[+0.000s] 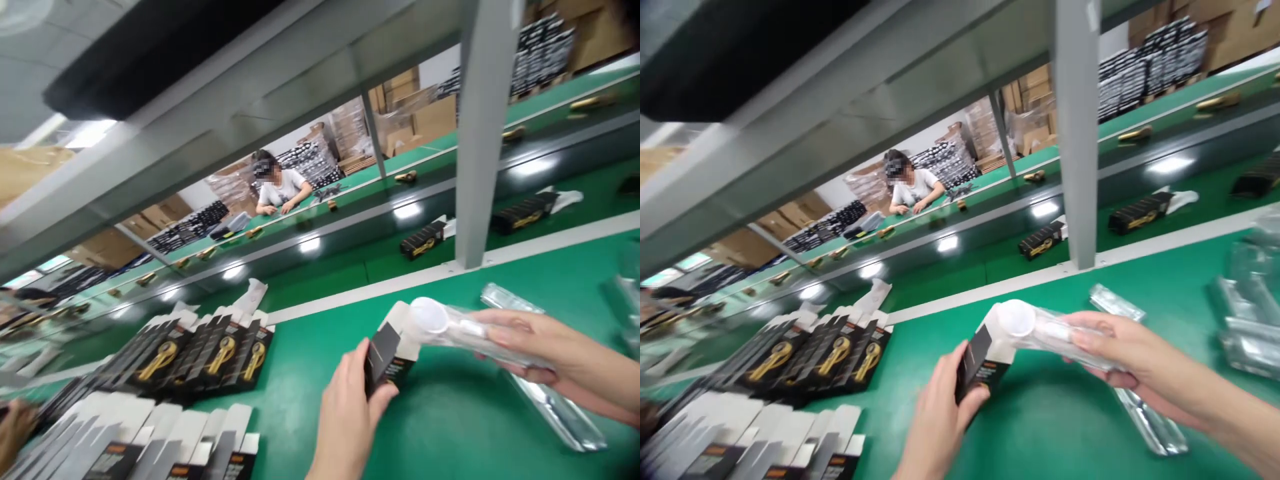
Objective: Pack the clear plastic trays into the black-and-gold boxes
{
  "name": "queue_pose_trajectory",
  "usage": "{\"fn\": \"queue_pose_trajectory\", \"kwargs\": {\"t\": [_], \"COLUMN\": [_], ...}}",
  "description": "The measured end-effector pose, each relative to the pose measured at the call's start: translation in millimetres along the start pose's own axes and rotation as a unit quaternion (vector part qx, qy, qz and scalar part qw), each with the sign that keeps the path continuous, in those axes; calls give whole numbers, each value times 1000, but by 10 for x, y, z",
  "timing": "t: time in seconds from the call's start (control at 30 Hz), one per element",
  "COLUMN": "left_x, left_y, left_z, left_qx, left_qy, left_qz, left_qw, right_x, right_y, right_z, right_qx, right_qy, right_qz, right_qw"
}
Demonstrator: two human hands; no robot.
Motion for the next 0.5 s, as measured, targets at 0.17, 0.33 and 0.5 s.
{"fn": "queue_pose_trajectory", "kwargs": {"t": [0.17, 0.33, 0.5], "left_x": [-172, -220, -153], "left_y": [311, 561, 784], "left_z": [-74, -73, -74], "left_qx": [-136, -265, -352], "left_qy": [109, 167, 172], "left_qz": [-49, -12, 14], "left_qw": [984, 950, 920], "right_x": [144, 260, 71], "right_y": [-64, -84, -61], "right_z": [-135, -315, -467], "right_qx": [-68, -26, -27], "right_qy": [-75, -101, -100], "right_qz": [-9, -132, -228], "right_qw": [995, 986, 968]}}
Point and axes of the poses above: each hand's wrist, its own z-axis towards the middle knuckle, its own x-axis out of the back of the hand, y = z × x, the point moved 2 cm from there along z, towards the middle knuckle, and after that the axes turned 1 degree about y, right-handed, at the moved point
